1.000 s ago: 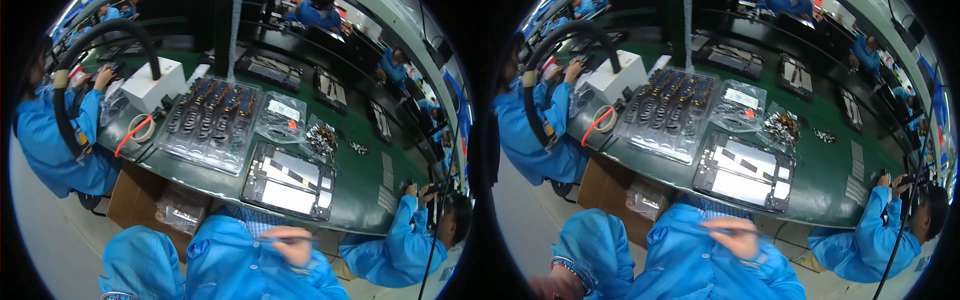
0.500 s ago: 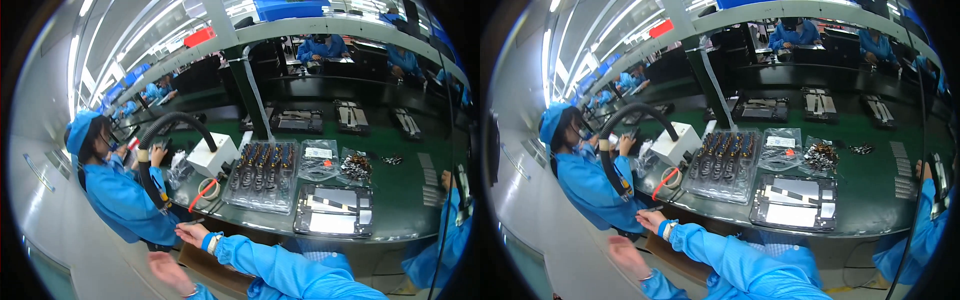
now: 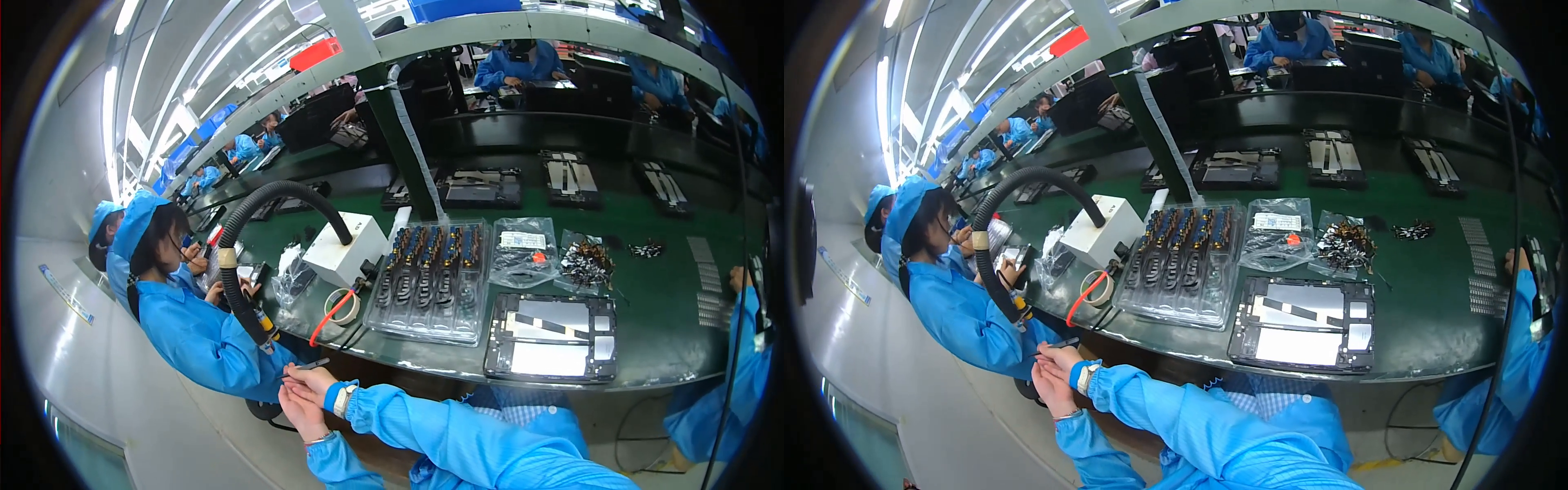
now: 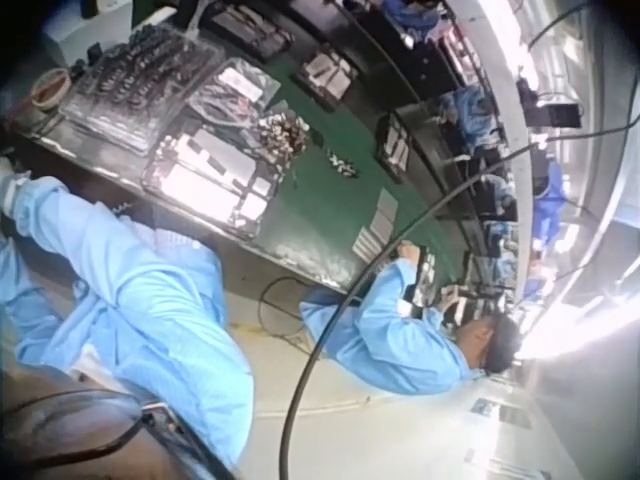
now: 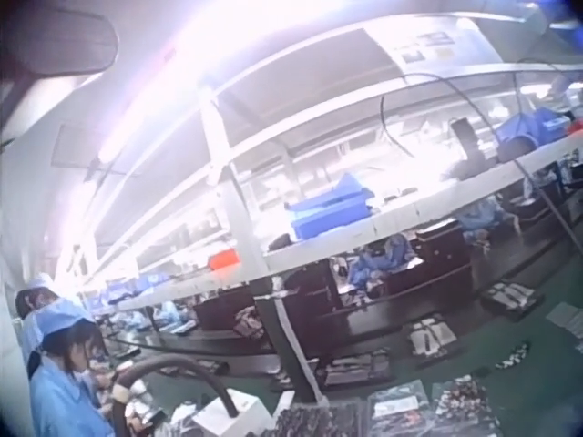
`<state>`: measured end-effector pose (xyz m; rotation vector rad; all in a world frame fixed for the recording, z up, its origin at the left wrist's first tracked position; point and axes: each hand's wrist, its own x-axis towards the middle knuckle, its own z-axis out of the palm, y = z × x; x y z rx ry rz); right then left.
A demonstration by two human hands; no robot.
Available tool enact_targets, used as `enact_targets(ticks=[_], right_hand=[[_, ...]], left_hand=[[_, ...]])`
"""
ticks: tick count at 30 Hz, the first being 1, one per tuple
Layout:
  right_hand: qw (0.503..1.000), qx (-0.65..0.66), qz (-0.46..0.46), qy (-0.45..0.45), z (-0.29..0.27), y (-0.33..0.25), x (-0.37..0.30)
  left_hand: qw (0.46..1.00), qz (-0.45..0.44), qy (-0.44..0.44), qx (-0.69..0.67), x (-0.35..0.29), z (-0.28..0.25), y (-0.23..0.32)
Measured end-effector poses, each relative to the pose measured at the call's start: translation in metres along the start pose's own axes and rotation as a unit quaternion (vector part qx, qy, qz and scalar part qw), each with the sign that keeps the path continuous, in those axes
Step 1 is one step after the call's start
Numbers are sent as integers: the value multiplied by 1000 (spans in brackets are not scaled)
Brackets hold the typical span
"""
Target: The person installs internal components and flex cables into tablet device frames, using tweezers and a stylus tool to precisely position the parts.
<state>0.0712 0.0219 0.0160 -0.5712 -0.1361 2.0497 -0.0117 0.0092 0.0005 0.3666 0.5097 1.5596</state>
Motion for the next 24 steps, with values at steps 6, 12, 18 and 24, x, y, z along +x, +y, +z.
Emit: enact_targets(ticks=[6,12,18,24], right_hand=[[998,36,-33,-43,6,-4,4],[998,34,-43,-35,4,-12,-12],[995,38,-68,-67,-2,-13,-24],[995,33,-67,-61,-5,-26,-16]], left_hand=[[997,30,-2,66,3,26,1],[994,41,-6,104,-5,39,-7],[996,21,-13,89,-9,42,-10],[994,31,-1,107,1,57,-17]])
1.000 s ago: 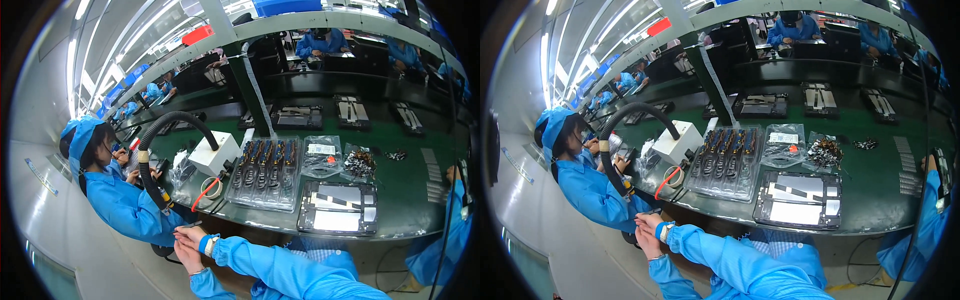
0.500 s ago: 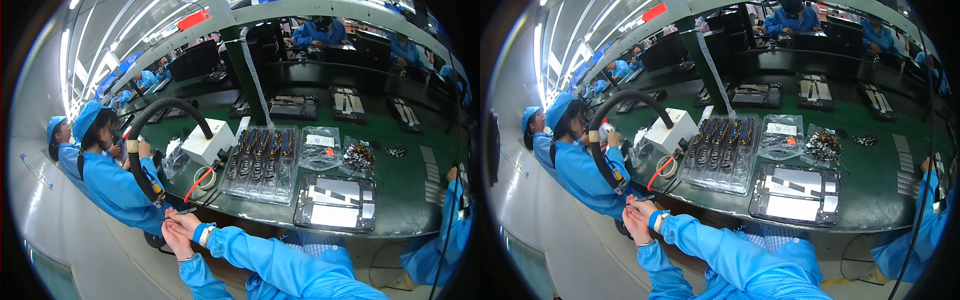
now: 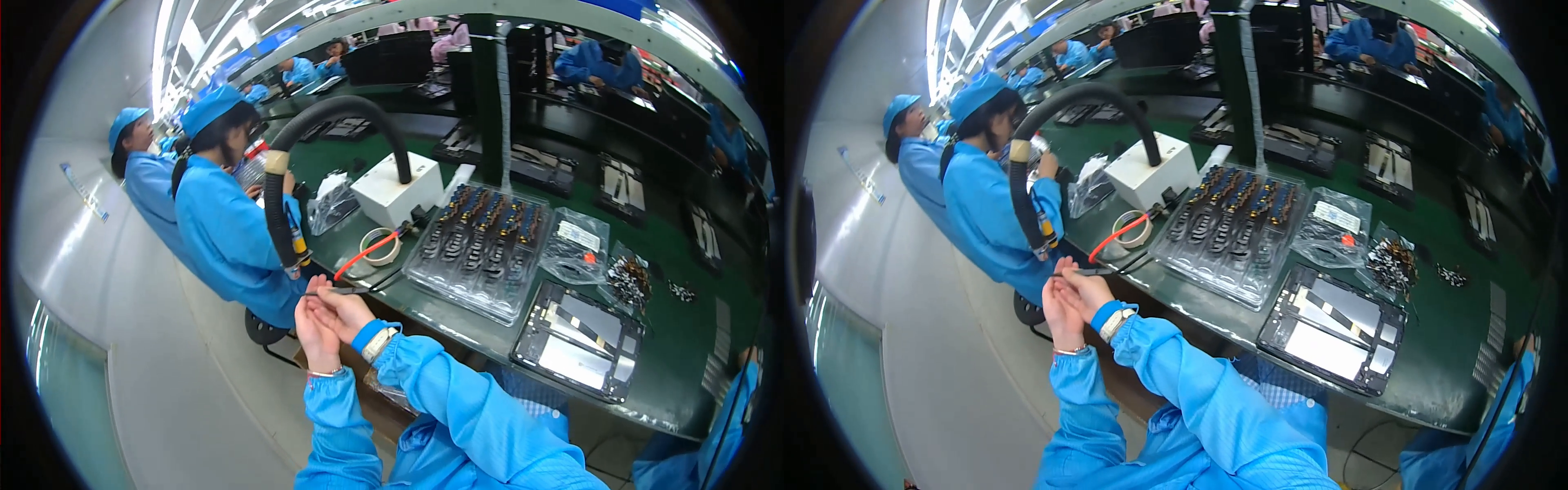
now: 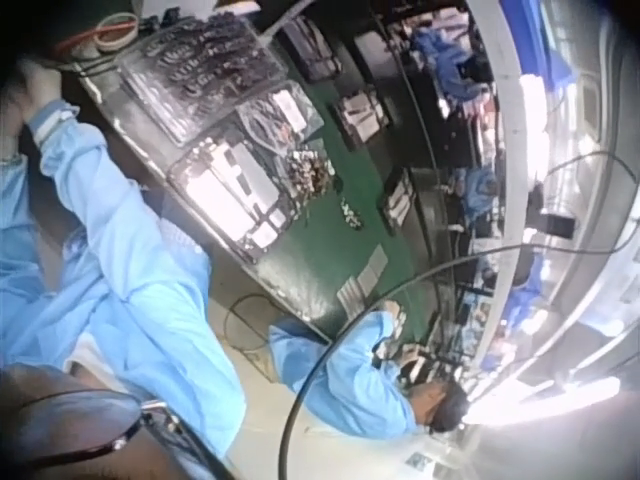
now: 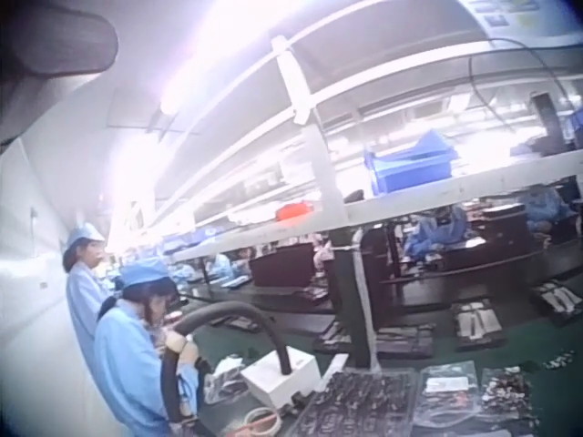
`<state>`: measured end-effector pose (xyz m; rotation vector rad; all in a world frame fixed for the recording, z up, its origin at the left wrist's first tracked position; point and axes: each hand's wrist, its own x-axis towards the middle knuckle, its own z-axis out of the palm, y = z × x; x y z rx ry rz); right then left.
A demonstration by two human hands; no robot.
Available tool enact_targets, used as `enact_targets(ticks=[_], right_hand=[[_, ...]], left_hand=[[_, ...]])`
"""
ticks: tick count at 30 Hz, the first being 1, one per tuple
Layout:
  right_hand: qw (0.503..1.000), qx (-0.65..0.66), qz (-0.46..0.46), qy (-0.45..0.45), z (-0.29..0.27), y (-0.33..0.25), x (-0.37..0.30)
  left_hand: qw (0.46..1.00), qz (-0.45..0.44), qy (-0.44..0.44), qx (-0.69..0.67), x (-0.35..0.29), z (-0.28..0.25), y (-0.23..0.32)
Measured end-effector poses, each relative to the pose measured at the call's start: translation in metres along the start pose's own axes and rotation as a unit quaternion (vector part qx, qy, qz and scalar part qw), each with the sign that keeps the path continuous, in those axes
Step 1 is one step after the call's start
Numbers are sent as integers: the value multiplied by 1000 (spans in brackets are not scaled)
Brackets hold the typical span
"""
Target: The person installs internal components and flex cables into tablet device frames, using tweezers and a stylus tool to precisely position the parts.
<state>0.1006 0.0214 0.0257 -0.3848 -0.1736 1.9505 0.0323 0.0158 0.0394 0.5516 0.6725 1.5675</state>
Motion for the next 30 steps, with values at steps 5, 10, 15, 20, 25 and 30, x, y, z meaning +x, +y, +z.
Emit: enact_targets(ticks=[5,10,15,20,25,30], right_hand=[[1000,-15,0,13,24,-4,6],[1000,7,-5,-11,8,-1,17],[1000,10,-11,14,1,-2,19],[999,23,-19,28,2,-5,14],[999,25,7,27,-15,-18,-28],[999,50,-6,-10,-29,-41,-107]], left_hand=[[1000,9,-24,-11,12,1,15],[998,13,-66,7,25,-15,4],[1000,-3,-7,-1,22,-11,-2],[1000,13,15,-7,22,-9,3],[973,167,56,146,29,-1,30],[835,349,-77,418,54,69,93]])
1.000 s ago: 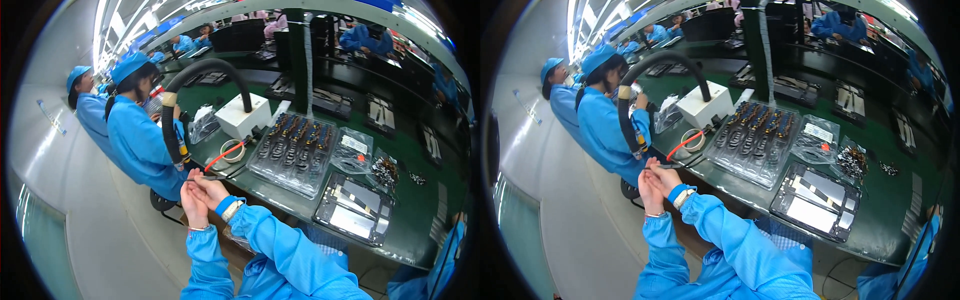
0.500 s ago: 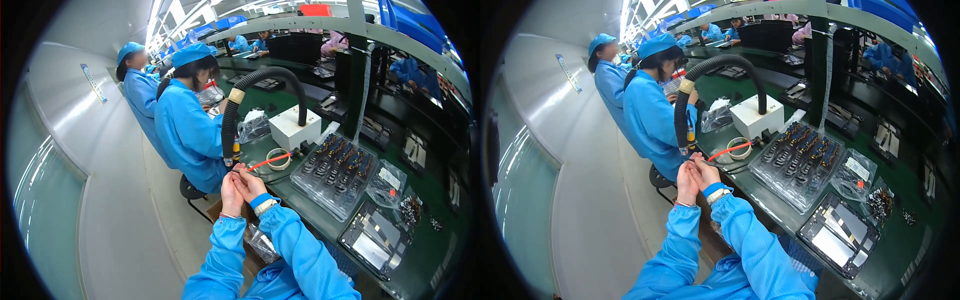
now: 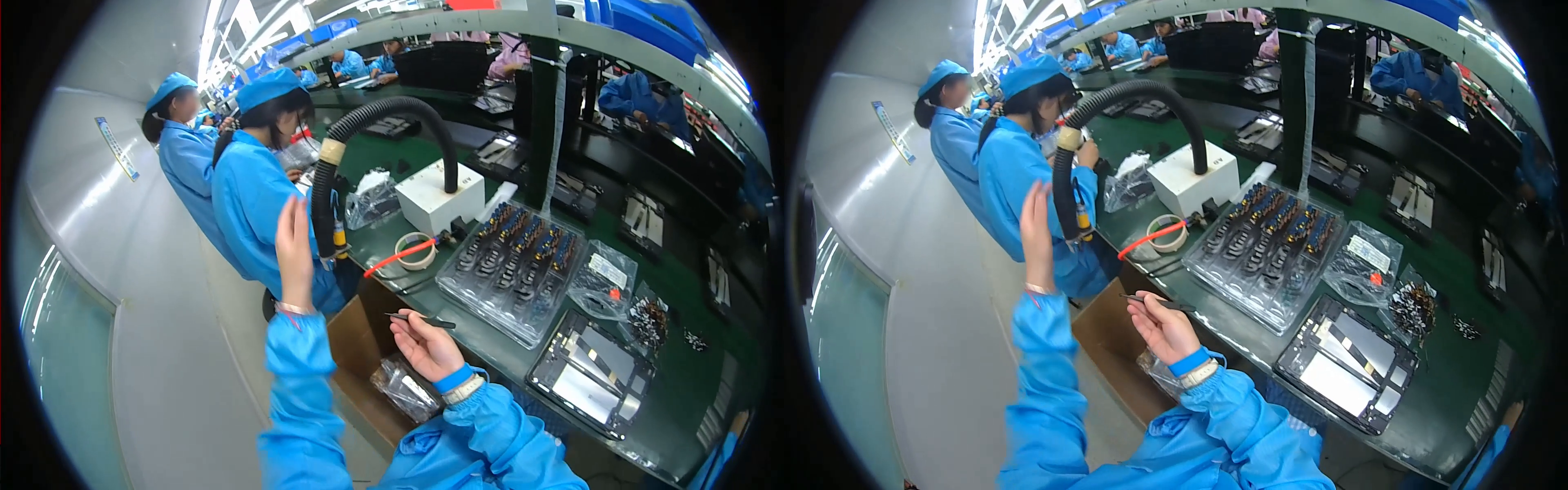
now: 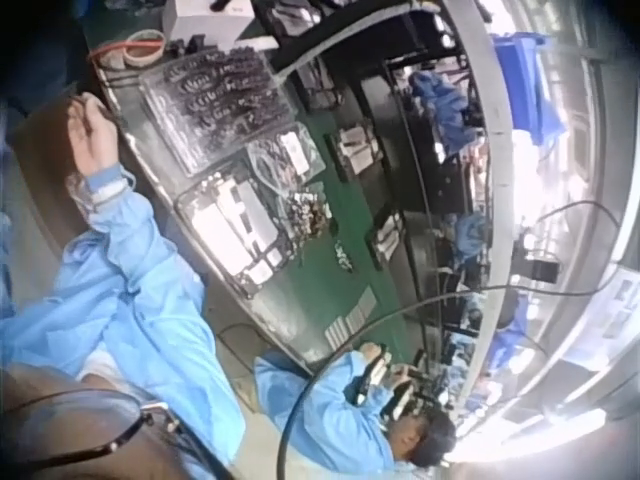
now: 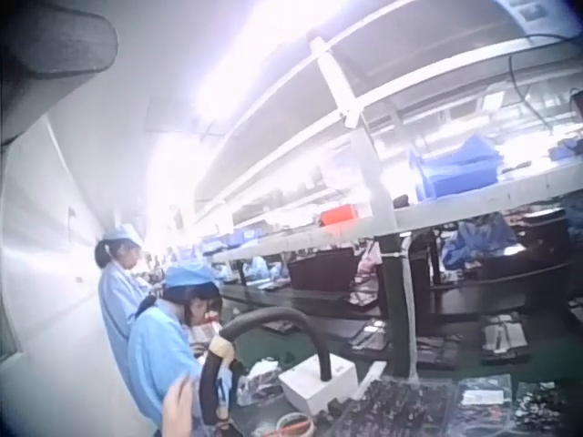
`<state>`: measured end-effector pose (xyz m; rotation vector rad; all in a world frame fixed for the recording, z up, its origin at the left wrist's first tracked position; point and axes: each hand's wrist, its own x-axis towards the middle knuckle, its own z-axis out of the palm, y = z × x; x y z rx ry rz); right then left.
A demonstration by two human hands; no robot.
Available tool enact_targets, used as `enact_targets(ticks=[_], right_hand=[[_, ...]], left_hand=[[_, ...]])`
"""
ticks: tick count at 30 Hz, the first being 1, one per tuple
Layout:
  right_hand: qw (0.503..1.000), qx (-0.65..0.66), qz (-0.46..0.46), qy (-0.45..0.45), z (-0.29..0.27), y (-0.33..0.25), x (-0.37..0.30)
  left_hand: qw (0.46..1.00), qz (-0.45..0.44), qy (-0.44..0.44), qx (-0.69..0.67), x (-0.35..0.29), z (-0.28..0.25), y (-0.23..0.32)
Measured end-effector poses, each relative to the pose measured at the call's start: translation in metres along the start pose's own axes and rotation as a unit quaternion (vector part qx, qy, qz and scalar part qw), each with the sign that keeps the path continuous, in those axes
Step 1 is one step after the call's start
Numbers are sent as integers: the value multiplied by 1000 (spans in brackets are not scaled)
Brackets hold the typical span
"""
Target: The person installs internal components and flex cables into tablet device frames, using tweezers and a stylus tool to precisely position the parts.
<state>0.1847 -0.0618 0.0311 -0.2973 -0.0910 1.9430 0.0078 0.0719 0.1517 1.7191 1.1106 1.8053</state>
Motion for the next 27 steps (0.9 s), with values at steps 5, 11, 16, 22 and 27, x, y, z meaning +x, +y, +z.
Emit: enact_targets(ticks=[5,11,16,22,27], right_hand=[[999,-1,-31,-34,15,-7,-51],[998,-27,-55,-22,9,-11,-70],[998,-7,-50,-29,3,-11,-75],[998,-18,-39,-53,4,-12,-90],[988,-82,-126,-24,6,-22,-147]], left_hand=[[986,91,-127,62,55,20,10],[991,22,-128,-19,35,33,11],[992,17,-125,-5,29,39,27],[991,6,-135,-20,28,40,31],[982,114,-87,125,21,40,13]])
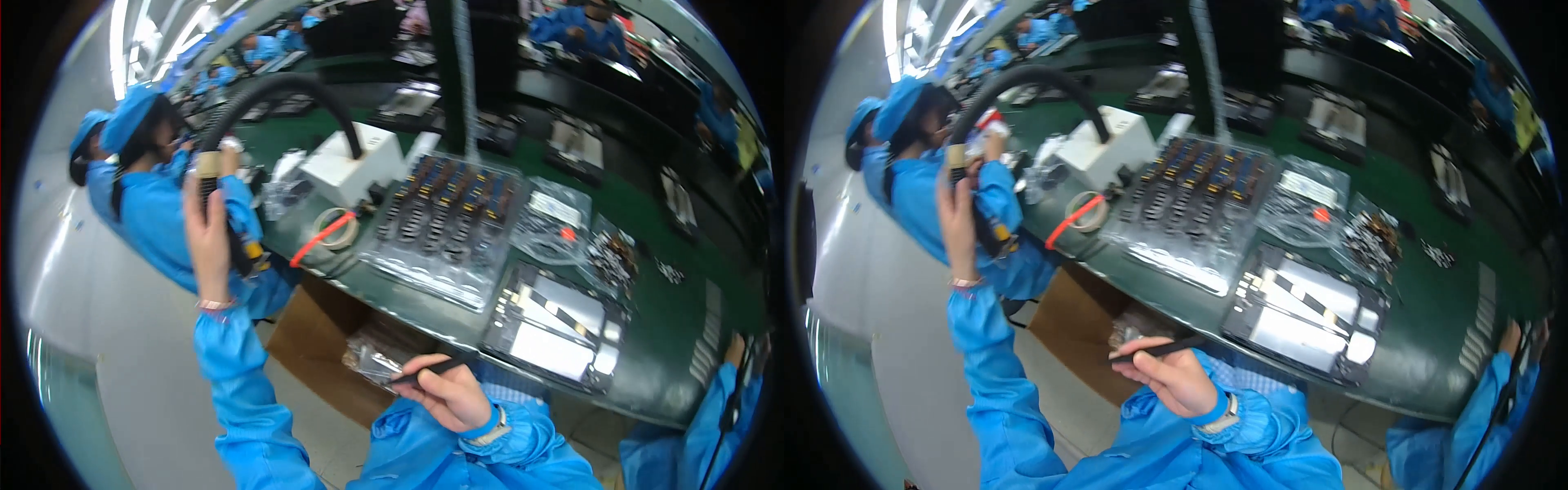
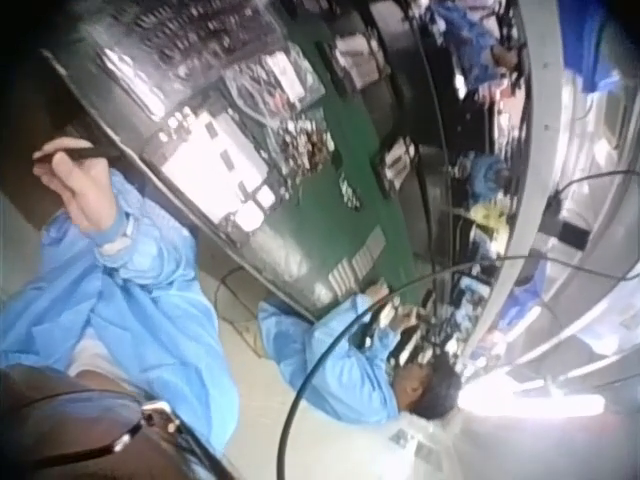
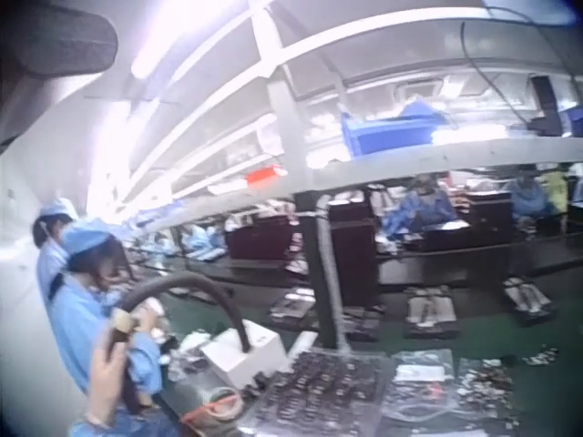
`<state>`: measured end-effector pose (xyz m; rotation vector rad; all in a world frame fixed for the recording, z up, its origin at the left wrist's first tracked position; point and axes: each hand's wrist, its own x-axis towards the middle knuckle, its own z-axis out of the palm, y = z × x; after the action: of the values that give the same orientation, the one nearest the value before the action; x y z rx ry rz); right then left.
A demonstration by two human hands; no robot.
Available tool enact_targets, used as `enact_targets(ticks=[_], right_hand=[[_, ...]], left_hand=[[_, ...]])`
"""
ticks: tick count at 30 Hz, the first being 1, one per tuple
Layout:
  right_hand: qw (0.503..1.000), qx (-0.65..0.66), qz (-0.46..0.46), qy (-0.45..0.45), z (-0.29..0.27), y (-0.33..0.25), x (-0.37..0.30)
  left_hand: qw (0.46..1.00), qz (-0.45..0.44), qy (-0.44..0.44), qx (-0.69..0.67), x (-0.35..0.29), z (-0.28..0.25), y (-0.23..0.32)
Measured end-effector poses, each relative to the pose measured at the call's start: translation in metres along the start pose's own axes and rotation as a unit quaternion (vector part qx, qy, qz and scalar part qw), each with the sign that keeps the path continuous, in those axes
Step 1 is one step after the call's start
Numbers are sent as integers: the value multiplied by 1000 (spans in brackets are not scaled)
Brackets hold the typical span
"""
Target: The person installs internal components and flex cables into tablet device frames, using tweezers and a stylus tool to precisely position the parts.
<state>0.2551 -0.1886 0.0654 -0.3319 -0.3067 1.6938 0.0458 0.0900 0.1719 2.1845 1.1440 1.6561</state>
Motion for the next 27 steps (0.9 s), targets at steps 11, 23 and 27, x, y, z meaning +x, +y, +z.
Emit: enact_targets(ticks=[11,23,27], right_hand=[[514,-760,-313,245,-51,-191,-81],[582,-742,-193,273,-103,-213,-71],[558,-762,-219,247,-106,-213,-70]], left_hand=[[882,166,-344,-276,-142,184,195],[825,186,-488,-216,-182,288,190],[825,192,-477,-235,-179,288,193]])
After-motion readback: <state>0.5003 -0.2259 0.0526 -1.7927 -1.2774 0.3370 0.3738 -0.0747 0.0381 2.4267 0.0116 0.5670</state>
